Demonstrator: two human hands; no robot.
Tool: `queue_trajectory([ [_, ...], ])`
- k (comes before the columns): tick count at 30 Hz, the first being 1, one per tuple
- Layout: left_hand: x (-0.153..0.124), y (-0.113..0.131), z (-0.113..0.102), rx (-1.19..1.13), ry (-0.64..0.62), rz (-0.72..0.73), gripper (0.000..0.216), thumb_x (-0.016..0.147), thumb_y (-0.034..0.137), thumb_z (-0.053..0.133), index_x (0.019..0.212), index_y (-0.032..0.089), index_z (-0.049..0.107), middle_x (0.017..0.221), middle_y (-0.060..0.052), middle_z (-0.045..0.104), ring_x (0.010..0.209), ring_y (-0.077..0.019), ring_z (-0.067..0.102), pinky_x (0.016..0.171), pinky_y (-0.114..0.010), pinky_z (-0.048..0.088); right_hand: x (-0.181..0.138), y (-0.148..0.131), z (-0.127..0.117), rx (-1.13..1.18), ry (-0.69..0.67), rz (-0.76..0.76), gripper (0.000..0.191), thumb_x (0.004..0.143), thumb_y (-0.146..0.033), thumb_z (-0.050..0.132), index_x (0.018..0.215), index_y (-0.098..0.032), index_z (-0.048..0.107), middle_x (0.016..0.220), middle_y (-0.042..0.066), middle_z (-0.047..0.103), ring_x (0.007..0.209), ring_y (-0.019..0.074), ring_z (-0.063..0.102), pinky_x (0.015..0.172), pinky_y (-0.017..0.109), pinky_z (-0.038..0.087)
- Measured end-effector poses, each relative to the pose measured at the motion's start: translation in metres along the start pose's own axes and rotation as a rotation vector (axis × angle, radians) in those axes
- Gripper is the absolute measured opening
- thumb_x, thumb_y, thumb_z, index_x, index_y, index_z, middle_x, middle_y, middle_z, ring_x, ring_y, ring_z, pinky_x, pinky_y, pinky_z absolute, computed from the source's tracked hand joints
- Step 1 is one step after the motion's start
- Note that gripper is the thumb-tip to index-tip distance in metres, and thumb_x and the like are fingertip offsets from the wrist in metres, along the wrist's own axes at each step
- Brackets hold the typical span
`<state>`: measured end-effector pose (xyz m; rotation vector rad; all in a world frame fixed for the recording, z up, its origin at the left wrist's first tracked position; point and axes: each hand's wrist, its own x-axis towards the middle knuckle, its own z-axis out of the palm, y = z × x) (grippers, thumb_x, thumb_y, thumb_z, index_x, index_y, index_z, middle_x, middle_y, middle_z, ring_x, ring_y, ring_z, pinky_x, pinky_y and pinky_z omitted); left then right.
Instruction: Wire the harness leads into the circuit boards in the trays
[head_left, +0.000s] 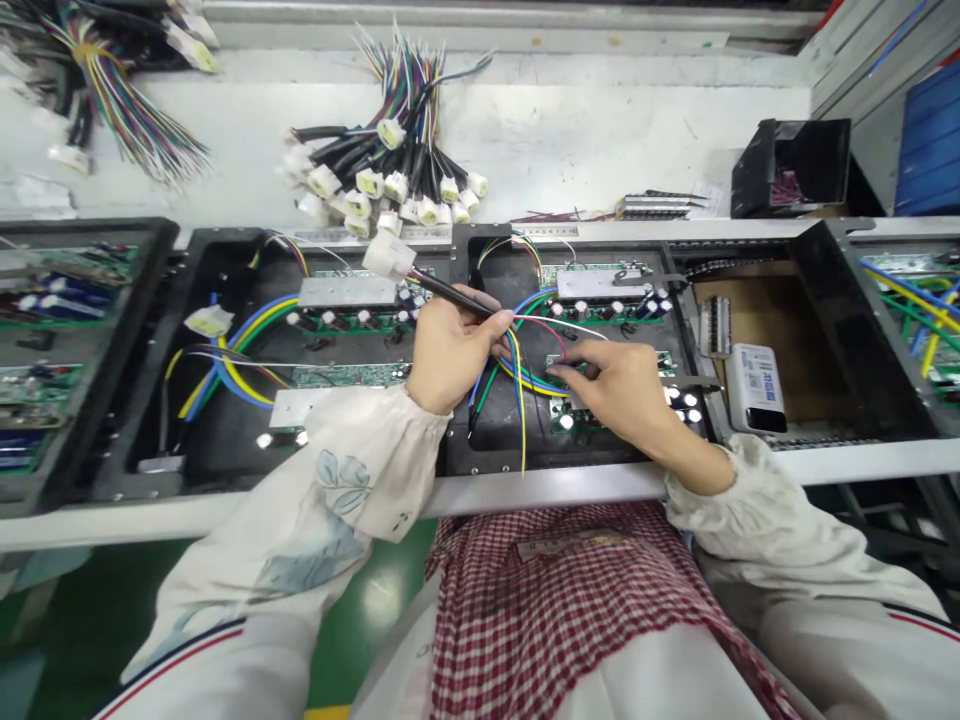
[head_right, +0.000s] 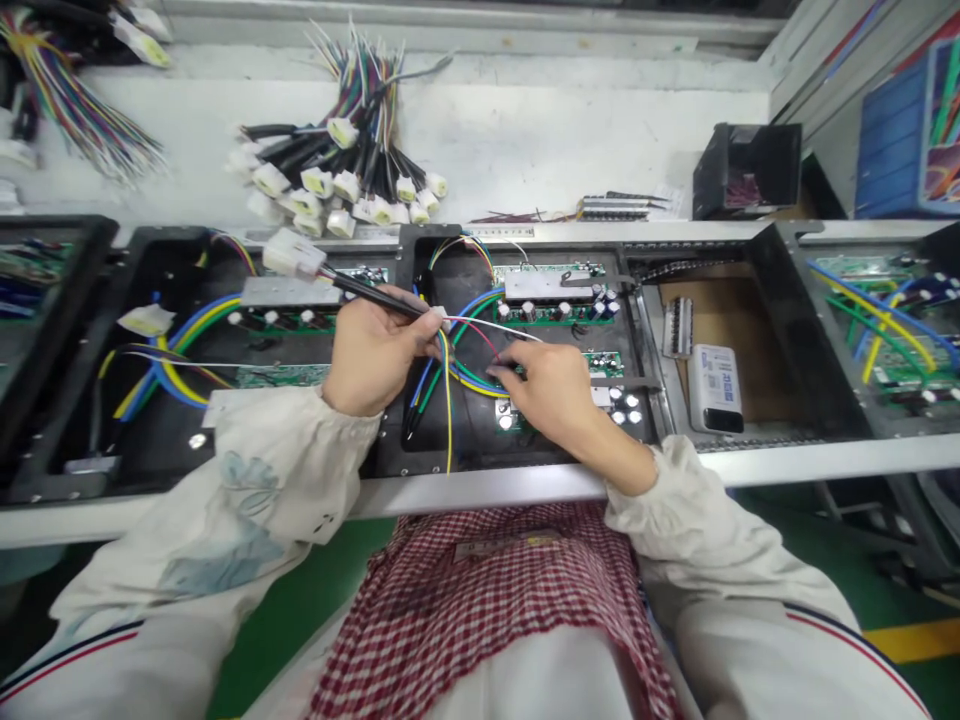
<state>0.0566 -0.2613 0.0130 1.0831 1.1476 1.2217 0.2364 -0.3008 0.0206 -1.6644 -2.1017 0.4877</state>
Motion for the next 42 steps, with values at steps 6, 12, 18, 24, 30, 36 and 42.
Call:
queue_trajectory([
  [6, 0.0, -0.001, -0.001, 0.018, 0.006, -0.014, 0.029, 0.066, 0.027, 0.076, 0.073, 0.018, 0.049, 0.058, 0.004, 0.057, 0.046, -0.0103, 0.057, 0.044, -0.022, 0.05, 0.001, -0.001, 0.006, -0.061, -0.025, 0.004, 0.015, 0.08, -0.033, 0.063, 0.082, -0.021, 0.072, 0.073, 0.003, 0.071, 0.059, 0.0149, 0.059, 0.059, 0.027, 0.039],
  [12, 0.001, -0.002, -0.001, -0.015, 0.014, -0.014, 0.027, 0.067, 0.023, 0.076, 0.072, 0.017, 0.051, 0.06, 0.003, 0.057, 0.048, -0.0111, 0.059, 0.046, -0.024, 0.052, -0.004, 0.0, -0.003, -0.1, -0.1, -0.018, 0.019, 0.082, -0.034, 0.063, 0.086, -0.017, 0.071, 0.083, 0.008, 0.072, 0.074, 0.0218, 0.065, 0.066, 0.031, 0.043],
  [18, 0.004, -0.002, 0.001, -0.059, 0.052, -0.023, 0.023, 0.066, 0.016, 0.074, 0.072, 0.017, 0.052, 0.06, 0.004, 0.057, 0.049, -0.0098, 0.059, 0.044, -0.02, 0.051, -0.017, -0.015, -0.016, 0.064, -0.156, -0.189, 0.018, 0.082, -0.032, 0.064, 0.08, -0.016, 0.072, 0.075, 0.008, 0.069, 0.068, 0.0197, 0.063, 0.064, 0.03, 0.045],
  [24, 0.001, 0.002, 0.003, -0.024, 0.04, -0.048, 0.02, 0.068, 0.014, 0.072, 0.072, 0.017, 0.052, 0.056, 0.005, 0.058, 0.045, -0.0097, 0.058, 0.042, -0.02, 0.05, 0.002, -0.008, -0.001, 0.123, 0.131, -0.018, 0.011, 0.078, -0.03, 0.069, 0.08, -0.021, 0.074, 0.082, 0.004, 0.073, 0.075, 0.0202, 0.067, 0.068, 0.03, 0.048],
  [30, 0.002, -0.001, 0.002, -0.058, 0.044, -0.037, 0.029, 0.06, 0.02, 0.08, 0.07, 0.016, 0.053, 0.053, 0.004, 0.059, 0.042, -0.0107, 0.058, 0.039, -0.02, 0.051, 0.007, 0.003, 0.011, 0.008, 0.129, -0.031, 0.011, 0.077, -0.029, 0.069, 0.08, -0.02, 0.073, 0.081, 0.003, 0.073, 0.072, 0.0195, 0.068, 0.065, 0.029, 0.047],
  [36, 0.003, -0.004, 0.001, -0.051, 0.043, -0.03, 0.023, 0.065, 0.014, 0.075, 0.071, 0.015, 0.053, 0.053, 0.004, 0.059, 0.042, -0.0112, 0.059, 0.039, -0.021, 0.053, 0.009, 0.003, 0.014, -0.011, 0.15, -0.028, 0.01, 0.075, -0.03, 0.072, 0.078, -0.021, 0.073, 0.078, 0.001, 0.073, 0.065, 0.0169, 0.066, 0.06, 0.027, 0.045],
  [42, 0.003, -0.003, 0.001, -0.047, 0.034, -0.006, 0.021, 0.066, 0.013, 0.073, 0.07, 0.014, 0.053, 0.054, 0.005, 0.057, 0.042, -0.0105, 0.059, 0.039, -0.02, 0.053, 0.0, 0.0, 0.002, -0.048, 0.091, -0.079, 0.016, 0.074, -0.029, 0.073, 0.086, -0.018, 0.073, 0.083, 0.006, 0.073, 0.075, 0.0218, 0.068, 0.067, 0.03, 0.049],
])
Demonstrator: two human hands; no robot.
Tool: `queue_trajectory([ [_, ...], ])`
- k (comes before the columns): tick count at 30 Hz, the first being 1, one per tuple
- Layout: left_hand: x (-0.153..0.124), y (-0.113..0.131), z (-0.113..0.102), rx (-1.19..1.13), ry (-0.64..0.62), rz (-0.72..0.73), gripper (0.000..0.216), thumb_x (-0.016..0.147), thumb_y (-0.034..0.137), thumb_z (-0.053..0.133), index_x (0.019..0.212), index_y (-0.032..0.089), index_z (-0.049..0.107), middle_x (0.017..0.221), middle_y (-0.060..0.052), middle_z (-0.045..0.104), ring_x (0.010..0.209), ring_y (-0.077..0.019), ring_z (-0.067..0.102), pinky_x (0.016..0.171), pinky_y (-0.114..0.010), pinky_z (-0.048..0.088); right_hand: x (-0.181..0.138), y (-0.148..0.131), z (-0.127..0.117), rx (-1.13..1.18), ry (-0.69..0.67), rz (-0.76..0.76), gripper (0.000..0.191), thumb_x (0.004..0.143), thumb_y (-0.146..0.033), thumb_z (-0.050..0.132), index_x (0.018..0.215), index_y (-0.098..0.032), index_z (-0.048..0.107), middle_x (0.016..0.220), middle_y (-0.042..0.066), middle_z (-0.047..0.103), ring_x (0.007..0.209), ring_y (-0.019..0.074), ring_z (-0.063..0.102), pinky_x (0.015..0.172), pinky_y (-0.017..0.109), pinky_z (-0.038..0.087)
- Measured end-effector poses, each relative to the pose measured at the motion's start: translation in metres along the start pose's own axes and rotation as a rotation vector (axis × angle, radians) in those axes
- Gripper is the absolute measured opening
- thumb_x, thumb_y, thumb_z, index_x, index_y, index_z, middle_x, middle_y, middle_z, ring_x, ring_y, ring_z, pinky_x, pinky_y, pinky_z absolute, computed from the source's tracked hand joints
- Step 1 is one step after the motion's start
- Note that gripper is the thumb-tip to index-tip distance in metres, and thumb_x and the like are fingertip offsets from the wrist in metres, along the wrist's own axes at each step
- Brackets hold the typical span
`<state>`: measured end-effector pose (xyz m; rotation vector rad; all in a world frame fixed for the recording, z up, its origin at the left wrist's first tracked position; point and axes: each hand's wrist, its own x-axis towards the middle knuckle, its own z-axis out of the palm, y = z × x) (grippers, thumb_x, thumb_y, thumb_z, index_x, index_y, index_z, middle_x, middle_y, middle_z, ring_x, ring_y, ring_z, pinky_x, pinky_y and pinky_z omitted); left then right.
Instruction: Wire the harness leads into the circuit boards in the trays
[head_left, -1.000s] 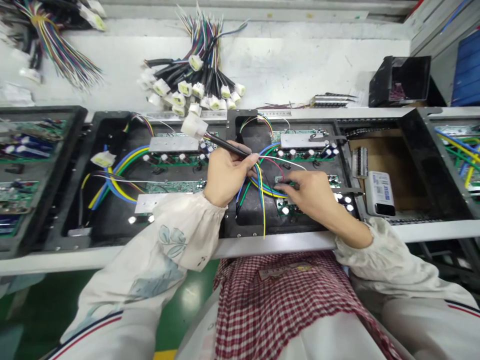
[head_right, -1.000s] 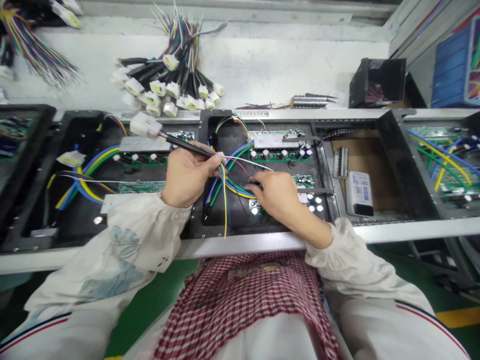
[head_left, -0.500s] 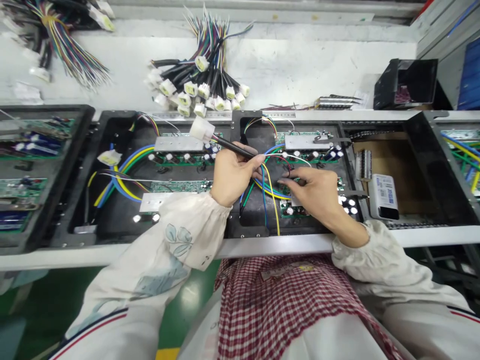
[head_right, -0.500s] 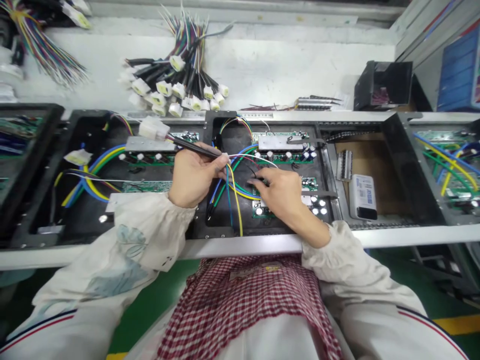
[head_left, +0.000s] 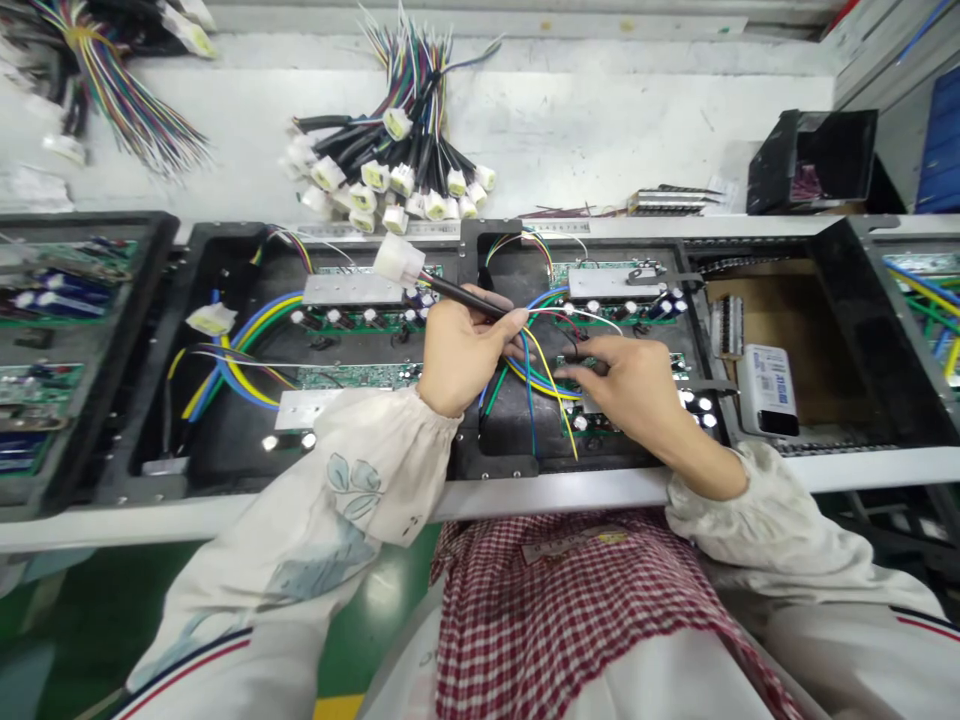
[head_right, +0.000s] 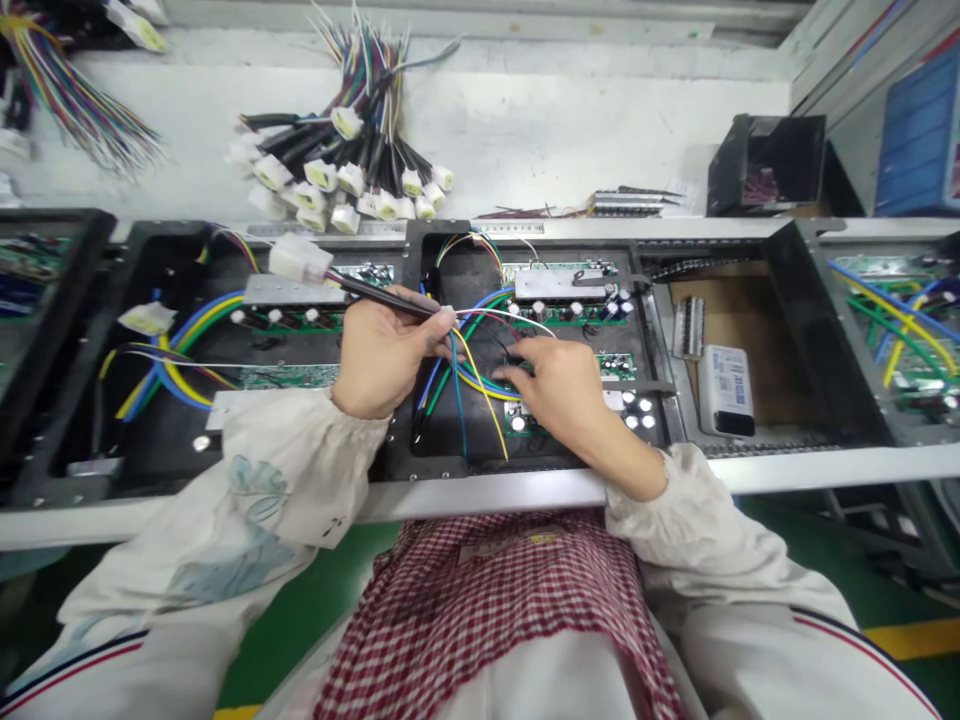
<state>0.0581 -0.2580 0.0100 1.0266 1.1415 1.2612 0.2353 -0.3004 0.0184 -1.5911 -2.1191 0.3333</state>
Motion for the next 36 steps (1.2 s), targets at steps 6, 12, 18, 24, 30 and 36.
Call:
queue_trajectory([
  [6, 0.001, 0.0, 0.001, 0.003, 0.003, -0.003, 0.018, 0.069, 0.009, 0.069, 0.073, 0.014, 0.052, 0.056, 0.005, 0.057, 0.045, -0.0093, 0.059, 0.041, -0.018, 0.053, -0.013, -0.015, -0.02, 0.194, -0.183, -0.144, 0.008, 0.078, -0.025, 0.069, 0.078, -0.017, 0.072, 0.071, 0.002, 0.07, 0.062, 0.0145, 0.064, 0.059, 0.025, 0.047],
  [12, -0.001, 0.002, 0.001, 0.023, -0.024, -0.043, 0.017, 0.071, 0.011, 0.068, 0.073, 0.015, 0.051, 0.052, 0.005, 0.056, 0.043, -0.0105, 0.059, 0.04, -0.02, 0.052, 0.001, -0.003, 0.004, 0.125, 0.101, -0.074, 0.004, 0.074, -0.022, 0.072, 0.076, -0.018, 0.072, 0.074, 0.002, 0.072, 0.065, 0.0155, 0.066, 0.06, 0.025, 0.048],
  [18, -0.001, 0.002, 0.001, 0.043, -0.024, -0.028, 0.019, 0.07, 0.015, 0.071, 0.073, 0.015, 0.052, 0.05, 0.006, 0.055, 0.04, -0.0103, 0.057, 0.037, -0.019, 0.049, -0.001, 0.006, 0.013, 0.068, 0.106, -0.075, 0.005, 0.076, -0.025, 0.07, 0.076, -0.02, 0.072, 0.075, 0.001, 0.072, 0.066, 0.0157, 0.066, 0.061, 0.026, 0.048],
  [24, -0.002, 0.002, 0.001, -0.001, -0.039, -0.025, 0.021, 0.071, 0.016, 0.072, 0.073, 0.015, 0.051, 0.047, 0.006, 0.055, 0.038, -0.012, 0.057, 0.036, -0.022, 0.052, 0.0, 0.003, 0.013, 0.058, 0.111, -0.09, 0.005, 0.077, -0.024, 0.07, 0.076, -0.019, 0.071, 0.073, 0.001, 0.071, 0.065, 0.0151, 0.066, 0.059, 0.025, 0.047],
  [30, -0.001, 0.002, 0.0, -0.022, -0.042, -0.048, 0.029, 0.067, 0.025, 0.077, 0.075, 0.015, 0.051, 0.05, 0.005, 0.057, 0.043, -0.0128, 0.061, 0.041, -0.021, 0.056, -0.001, 0.003, 0.006, 0.007, 0.034, -0.091, 0.007, 0.077, -0.025, 0.07, 0.076, -0.018, 0.071, 0.073, 0.004, 0.071, 0.065, 0.0175, 0.066, 0.059, 0.027, 0.046],
  [36, 0.0, 0.001, 0.0, -0.042, -0.045, -0.034, 0.03, 0.065, 0.025, 0.078, 0.074, 0.015, 0.051, 0.049, 0.006, 0.057, 0.042, -0.0119, 0.06, 0.04, -0.022, 0.056, -0.017, -0.018, -0.017, 0.119, -0.22, -0.119, 0.013, 0.081, -0.029, 0.066, 0.081, -0.018, 0.07, 0.074, 0.003, 0.07, 0.066, 0.0157, 0.064, 0.062, 0.026, 0.047],
])
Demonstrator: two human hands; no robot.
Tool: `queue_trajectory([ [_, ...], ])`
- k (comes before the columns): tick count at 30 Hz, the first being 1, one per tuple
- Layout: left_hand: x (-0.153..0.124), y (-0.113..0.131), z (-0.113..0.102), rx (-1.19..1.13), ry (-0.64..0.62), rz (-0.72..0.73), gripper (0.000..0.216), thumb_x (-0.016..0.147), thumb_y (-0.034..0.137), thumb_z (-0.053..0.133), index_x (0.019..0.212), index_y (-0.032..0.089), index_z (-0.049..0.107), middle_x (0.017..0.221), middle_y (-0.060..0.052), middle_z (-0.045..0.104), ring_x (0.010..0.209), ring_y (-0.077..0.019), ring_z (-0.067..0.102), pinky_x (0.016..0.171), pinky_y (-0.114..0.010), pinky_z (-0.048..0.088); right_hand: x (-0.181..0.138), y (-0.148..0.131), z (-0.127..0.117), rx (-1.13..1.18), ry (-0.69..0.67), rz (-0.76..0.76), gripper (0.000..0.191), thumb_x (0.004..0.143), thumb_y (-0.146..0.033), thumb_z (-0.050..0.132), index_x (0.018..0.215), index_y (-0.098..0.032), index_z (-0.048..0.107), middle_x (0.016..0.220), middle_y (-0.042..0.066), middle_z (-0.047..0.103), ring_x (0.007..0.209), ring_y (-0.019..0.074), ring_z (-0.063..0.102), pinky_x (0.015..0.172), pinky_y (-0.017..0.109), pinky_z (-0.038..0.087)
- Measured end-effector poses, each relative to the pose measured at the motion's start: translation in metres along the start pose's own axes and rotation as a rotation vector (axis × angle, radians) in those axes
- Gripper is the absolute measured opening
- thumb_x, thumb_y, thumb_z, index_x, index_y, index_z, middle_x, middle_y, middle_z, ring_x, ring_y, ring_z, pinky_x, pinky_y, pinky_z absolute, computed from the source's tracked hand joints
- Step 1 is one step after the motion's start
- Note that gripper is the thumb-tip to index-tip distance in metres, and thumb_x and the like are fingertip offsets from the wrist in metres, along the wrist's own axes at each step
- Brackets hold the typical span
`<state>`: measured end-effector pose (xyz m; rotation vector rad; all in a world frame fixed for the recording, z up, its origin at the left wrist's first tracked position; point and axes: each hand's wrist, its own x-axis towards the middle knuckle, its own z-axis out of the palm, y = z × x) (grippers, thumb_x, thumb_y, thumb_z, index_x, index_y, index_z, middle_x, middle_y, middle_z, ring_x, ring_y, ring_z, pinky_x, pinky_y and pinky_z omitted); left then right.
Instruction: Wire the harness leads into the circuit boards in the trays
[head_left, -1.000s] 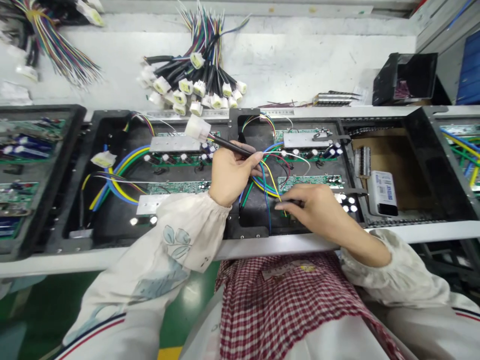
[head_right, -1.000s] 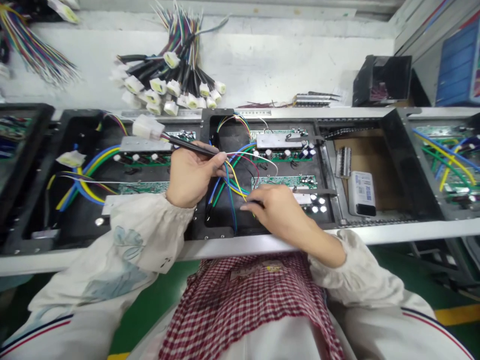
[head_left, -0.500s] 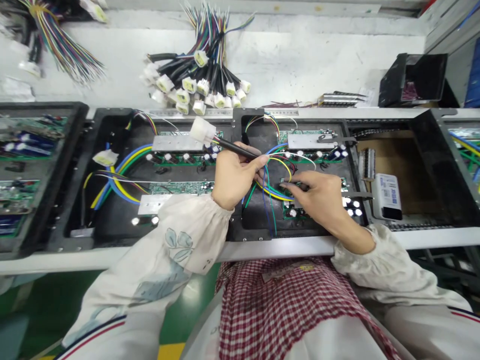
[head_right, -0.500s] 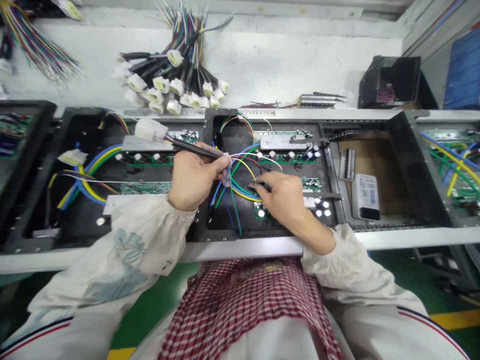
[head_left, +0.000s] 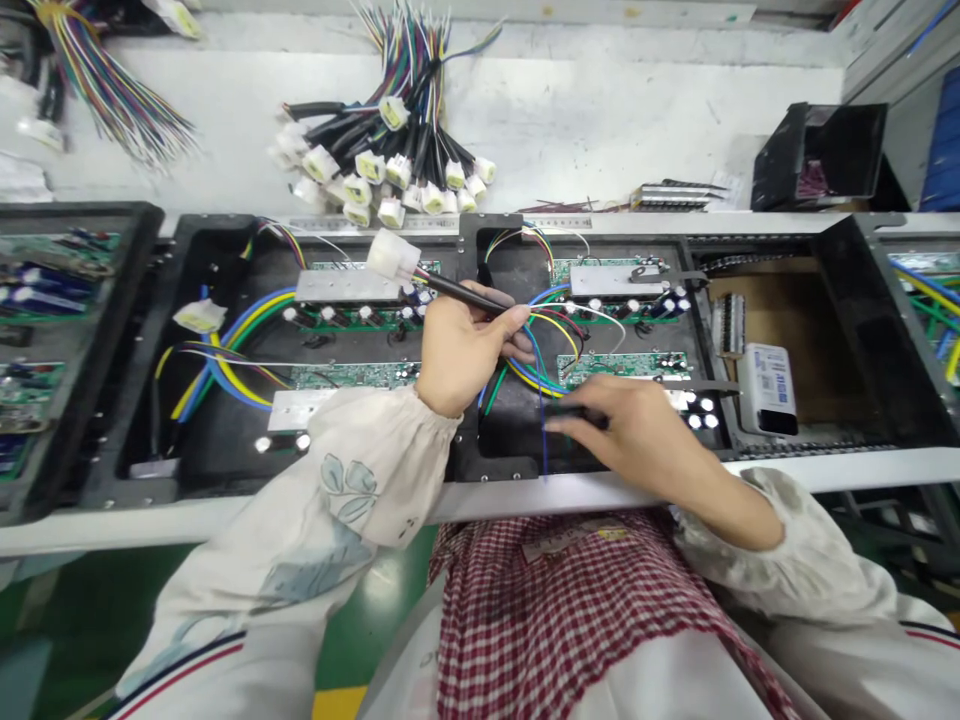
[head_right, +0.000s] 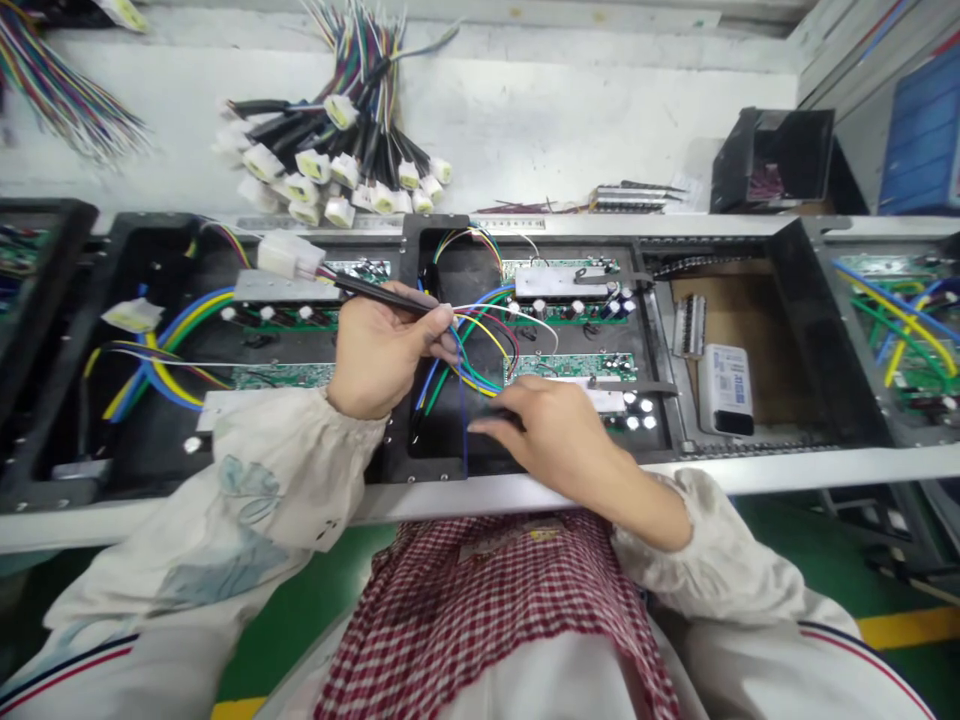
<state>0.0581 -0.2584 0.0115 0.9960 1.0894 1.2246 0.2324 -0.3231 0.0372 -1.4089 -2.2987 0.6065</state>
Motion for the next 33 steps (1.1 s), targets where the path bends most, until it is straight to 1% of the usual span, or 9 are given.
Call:
queue_trajectory([
  [2, -0.001, 0.001, 0.001, 0.01, 0.007, 0.0, 0.031, 0.066, 0.027, 0.077, 0.075, 0.016, 0.05, 0.05, 0.005, 0.057, 0.043, -0.0122, 0.06, 0.041, -0.022, 0.056, 0.001, -0.004, -0.001, 0.08, 0.01, 0.002, 0.008, 0.081, -0.025, 0.065, 0.078, -0.018, 0.07, 0.071, 0.001, 0.069, 0.063, 0.0135, 0.063, 0.059, 0.024, 0.047],
  [5, -0.002, 0.003, 0.002, 0.056, -0.004, -0.024, 0.027, 0.068, 0.024, 0.075, 0.075, 0.016, 0.05, 0.05, 0.005, 0.058, 0.043, -0.0121, 0.061, 0.042, -0.022, 0.056, 0.01, 0.003, 0.004, 0.042, 0.272, 0.033, 0.007, 0.08, -0.025, 0.066, 0.08, -0.02, 0.07, 0.074, 0.001, 0.071, 0.065, 0.014, 0.065, 0.06, 0.025, 0.048],
  [7, -0.002, 0.005, 0.003, 0.092, -0.026, -0.045, 0.021, 0.07, 0.017, 0.071, 0.073, 0.016, 0.05, 0.047, 0.005, 0.057, 0.041, -0.0118, 0.06, 0.041, -0.021, 0.055, 0.016, 0.012, 0.009, -0.06, 0.35, 0.015, 0.008, 0.08, -0.026, 0.066, 0.079, -0.02, 0.071, 0.076, 0.003, 0.072, 0.067, 0.0161, 0.066, 0.062, 0.026, 0.049],
  [11, -0.004, 0.007, 0.004, 0.114, -0.028, -0.075, 0.017, 0.071, 0.006, 0.063, 0.071, 0.015, 0.049, 0.046, 0.006, 0.056, 0.041, -0.0123, 0.06, 0.04, -0.021, 0.055, 0.021, 0.026, 0.018, -0.115, 0.315, 0.015, 0.007, 0.079, -0.024, 0.066, 0.078, -0.019, 0.071, 0.075, 0.003, 0.072, 0.067, 0.0169, 0.067, 0.061, 0.026, 0.048],
  [20, -0.004, 0.007, 0.005, 0.109, -0.02, -0.075, 0.017, 0.071, 0.004, 0.063, 0.07, 0.015, 0.05, 0.046, 0.006, 0.056, 0.041, -0.0122, 0.06, 0.04, -0.021, 0.055, 0.022, 0.03, 0.022, -0.128, 0.297, 0.009, 0.009, 0.079, -0.024, 0.066, 0.078, -0.017, 0.071, 0.074, 0.004, 0.072, 0.066, 0.0172, 0.066, 0.06, 0.026, 0.046],
  [25, -0.003, 0.007, 0.004, 0.112, -0.014, -0.07, 0.016, 0.071, 0.006, 0.063, 0.072, 0.015, 0.05, 0.046, 0.006, 0.056, 0.042, -0.0128, 0.062, 0.042, -0.02, 0.056, 0.011, 0.019, 0.01, -0.206, 0.207, 0.029, 0.016, 0.081, -0.032, 0.065, 0.081, -0.017, 0.071, 0.075, 0.007, 0.071, 0.066, 0.0196, 0.065, 0.059, 0.029, 0.045],
  [29, -0.003, 0.006, 0.005, 0.102, -0.009, -0.056, 0.013, 0.072, 0.009, 0.063, 0.074, 0.013, 0.051, 0.05, 0.005, 0.057, 0.044, -0.013, 0.063, 0.044, -0.021, 0.057, 0.0, -0.001, -0.001, -0.02, -0.006, -0.056, 0.017, 0.082, -0.033, 0.064, 0.078, -0.017, 0.071, 0.071, 0.004, 0.069, 0.062, 0.016, 0.063, 0.059, 0.027, 0.046],
  [31, -0.003, 0.004, 0.005, 0.11, -0.005, -0.034, 0.013, 0.073, 0.012, 0.064, 0.074, 0.013, 0.052, 0.053, 0.004, 0.058, 0.048, -0.0126, 0.064, 0.047, -0.021, 0.058, 0.004, -0.003, -0.002, 0.055, 0.047, -0.047, 0.014, 0.083, -0.03, 0.064, 0.077, -0.019, 0.071, 0.071, 0.002, 0.069, 0.062, 0.0144, 0.063, 0.06, 0.026, 0.047],
  [33, -0.003, 0.0, 0.004, 0.122, -0.018, 0.006, 0.015, 0.073, 0.015, 0.066, 0.073, 0.013, 0.052, 0.054, 0.003, 0.058, 0.051, -0.0131, 0.065, 0.05, -0.022, 0.059, 0.012, 0.004, 0.002, 0.017, 0.221, -0.003, 0.011, 0.081, -0.029, 0.065, 0.078, -0.021, 0.071, 0.073, 0.002, 0.071, 0.064, 0.015, 0.064, 0.061, 0.026, 0.048],
])
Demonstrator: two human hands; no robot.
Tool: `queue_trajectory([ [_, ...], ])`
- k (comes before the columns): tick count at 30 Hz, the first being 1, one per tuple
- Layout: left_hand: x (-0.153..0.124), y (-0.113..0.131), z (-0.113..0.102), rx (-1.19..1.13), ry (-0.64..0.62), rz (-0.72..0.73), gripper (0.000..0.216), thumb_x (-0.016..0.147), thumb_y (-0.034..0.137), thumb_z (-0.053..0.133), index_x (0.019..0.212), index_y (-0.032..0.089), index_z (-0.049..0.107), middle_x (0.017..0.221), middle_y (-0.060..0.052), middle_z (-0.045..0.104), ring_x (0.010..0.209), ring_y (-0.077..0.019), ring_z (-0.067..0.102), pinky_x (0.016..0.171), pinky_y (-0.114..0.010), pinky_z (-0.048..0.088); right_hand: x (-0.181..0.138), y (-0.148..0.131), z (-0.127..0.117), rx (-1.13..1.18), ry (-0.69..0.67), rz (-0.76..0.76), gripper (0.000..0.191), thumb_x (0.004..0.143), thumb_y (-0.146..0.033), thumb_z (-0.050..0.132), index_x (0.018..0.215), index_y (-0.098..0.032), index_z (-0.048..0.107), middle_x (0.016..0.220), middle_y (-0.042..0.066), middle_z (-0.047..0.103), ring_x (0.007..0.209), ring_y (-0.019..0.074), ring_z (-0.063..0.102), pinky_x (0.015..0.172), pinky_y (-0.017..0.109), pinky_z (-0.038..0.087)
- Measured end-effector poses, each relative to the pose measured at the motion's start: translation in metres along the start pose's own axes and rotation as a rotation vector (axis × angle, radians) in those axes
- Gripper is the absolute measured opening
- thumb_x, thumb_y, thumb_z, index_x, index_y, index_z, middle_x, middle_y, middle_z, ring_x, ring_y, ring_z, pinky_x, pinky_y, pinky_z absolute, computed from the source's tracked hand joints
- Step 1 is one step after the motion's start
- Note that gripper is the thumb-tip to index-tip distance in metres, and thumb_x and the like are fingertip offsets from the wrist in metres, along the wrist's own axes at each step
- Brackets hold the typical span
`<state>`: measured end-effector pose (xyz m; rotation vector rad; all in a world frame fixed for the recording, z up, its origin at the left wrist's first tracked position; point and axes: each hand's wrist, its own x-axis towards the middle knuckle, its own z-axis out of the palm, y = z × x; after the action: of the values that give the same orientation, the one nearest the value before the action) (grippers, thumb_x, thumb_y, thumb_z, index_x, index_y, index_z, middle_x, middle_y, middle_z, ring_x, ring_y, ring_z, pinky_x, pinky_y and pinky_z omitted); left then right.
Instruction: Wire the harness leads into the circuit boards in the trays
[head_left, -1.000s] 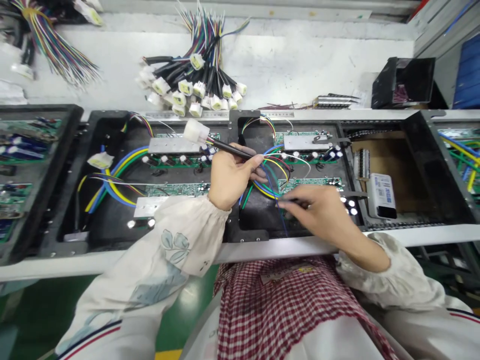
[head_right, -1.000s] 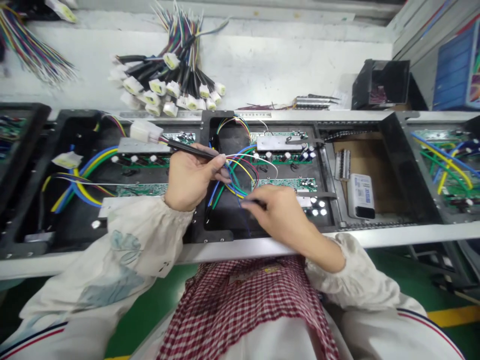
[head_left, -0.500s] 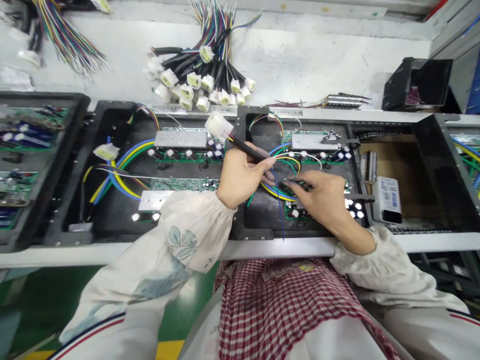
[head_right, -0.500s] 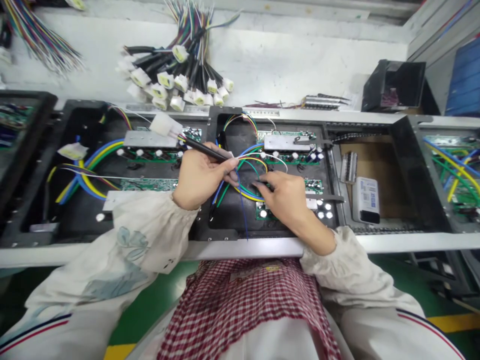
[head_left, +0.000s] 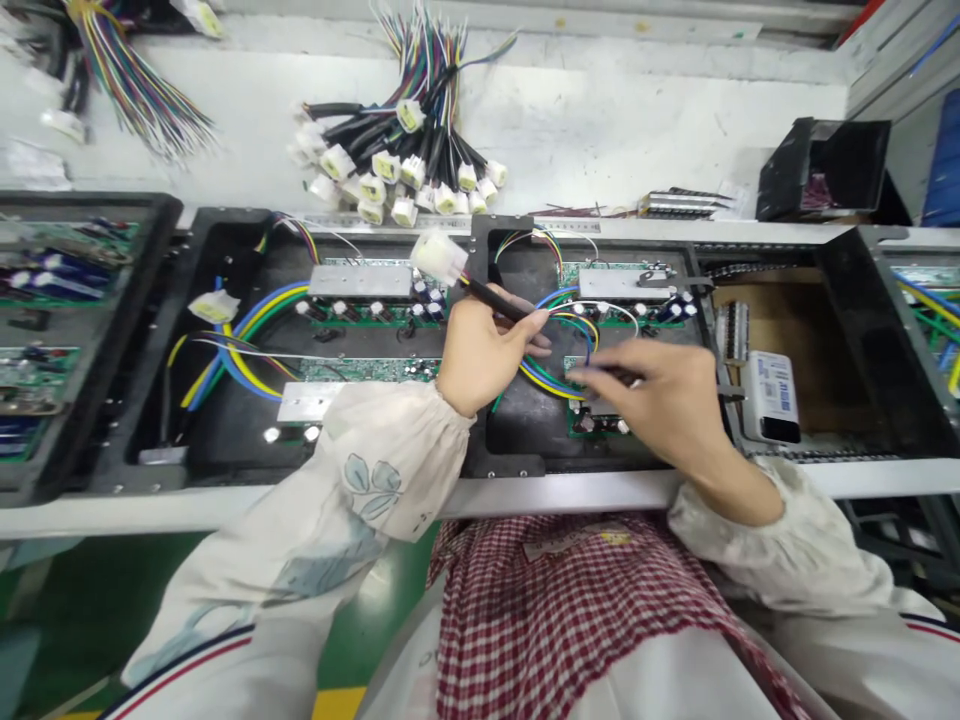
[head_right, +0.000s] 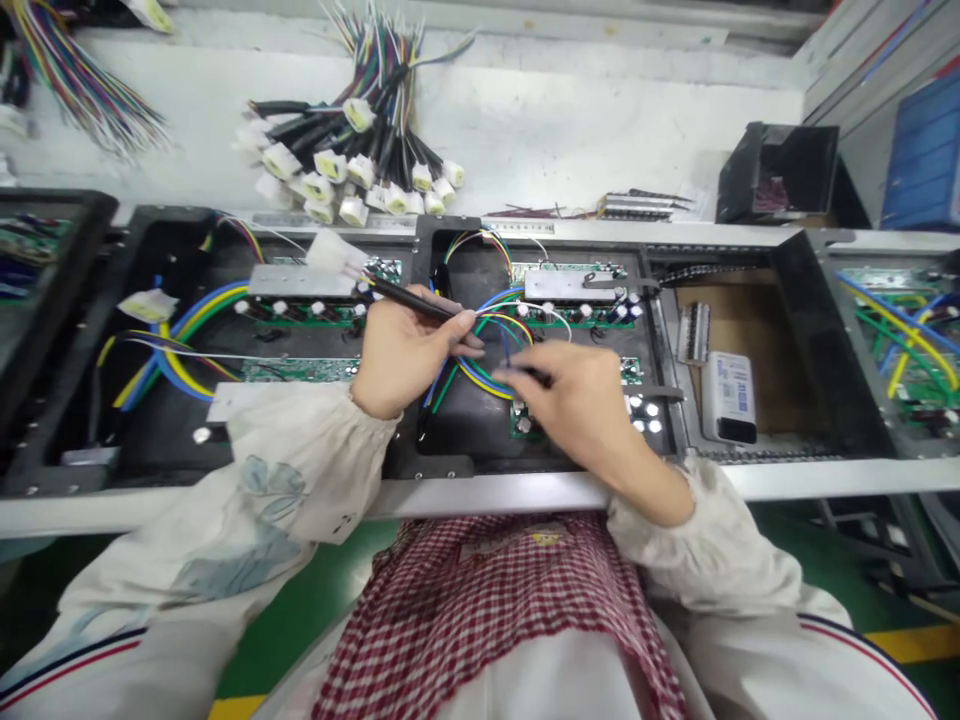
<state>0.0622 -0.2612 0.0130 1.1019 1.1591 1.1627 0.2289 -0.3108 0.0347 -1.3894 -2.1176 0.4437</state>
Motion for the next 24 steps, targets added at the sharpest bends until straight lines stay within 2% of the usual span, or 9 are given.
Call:
queue_trajectory([
  [1, 0.0, -0.002, 0.0, 0.009, -0.012, 0.023, 0.016, 0.073, 0.016, 0.067, 0.072, 0.013, 0.051, 0.054, 0.003, 0.058, 0.052, -0.0137, 0.066, 0.05, -0.022, 0.06, 0.004, 0.005, 0.004, -0.043, 0.062, 0.005, 0.01, 0.08, -0.029, 0.066, 0.077, -0.021, 0.071, 0.073, 0.002, 0.071, 0.064, 0.0158, 0.065, 0.061, 0.027, 0.048],
  [3, 0.0, -0.005, -0.001, 0.03, -0.036, 0.053, 0.017, 0.073, 0.017, 0.066, 0.072, 0.014, 0.05, 0.053, 0.003, 0.057, 0.051, -0.0146, 0.065, 0.048, -0.023, 0.059, 0.009, 0.016, 0.011, -0.11, 0.103, -0.013, 0.01, 0.079, -0.027, 0.066, 0.076, -0.02, 0.071, 0.072, 0.003, 0.07, 0.064, 0.0169, 0.065, 0.06, 0.027, 0.047],
  [7, 0.0, -0.006, -0.003, 0.059, -0.048, 0.051, 0.016, 0.074, 0.015, 0.064, 0.072, 0.015, 0.048, 0.053, 0.004, 0.057, 0.047, -0.0151, 0.064, 0.045, -0.023, 0.058, 0.011, 0.026, 0.019, -0.119, 0.094, -0.011, 0.009, 0.078, -0.025, 0.067, 0.077, -0.018, 0.072, 0.071, 0.004, 0.07, 0.064, 0.017, 0.065, 0.06, 0.027, 0.047],
  [19, 0.001, -0.009, -0.004, 0.136, -0.06, 0.054, 0.016, 0.076, 0.022, 0.062, 0.072, 0.018, 0.047, 0.056, 0.002, 0.059, 0.049, -0.0155, 0.064, 0.047, -0.024, 0.057, 0.009, 0.029, 0.021, -0.144, 0.075, -0.013, 0.01, 0.08, -0.028, 0.065, 0.075, -0.02, 0.071, 0.07, 0.002, 0.07, 0.063, 0.0156, 0.064, 0.059, 0.026, 0.046],
  [21, -0.003, -0.005, -0.007, 0.278, -0.062, 0.118, 0.014, 0.078, 0.024, 0.059, 0.072, 0.018, 0.048, 0.06, 0.0, 0.061, 0.053, -0.0157, 0.065, 0.052, -0.027, 0.057, 0.009, 0.027, 0.023, -0.171, 0.051, -0.019, 0.011, 0.08, -0.027, 0.065, 0.074, -0.019, 0.071, 0.069, 0.003, 0.069, 0.062, 0.0163, 0.063, 0.058, 0.026, 0.045],
  [24, -0.019, 0.009, -0.009, 0.792, -0.155, 0.356, 0.008, 0.078, 0.015, 0.053, 0.071, 0.016, 0.053, 0.072, -0.006, 0.063, 0.067, -0.0195, 0.064, 0.07, -0.037, 0.057, 0.006, 0.017, 0.017, -0.247, 0.013, -0.057, 0.013, 0.081, -0.029, 0.065, 0.08, -0.017, 0.071, 0.071, 0.005, 0.069, 0.063, 0.0194, 0.064, 0.057, 0.029, 0.045],
])
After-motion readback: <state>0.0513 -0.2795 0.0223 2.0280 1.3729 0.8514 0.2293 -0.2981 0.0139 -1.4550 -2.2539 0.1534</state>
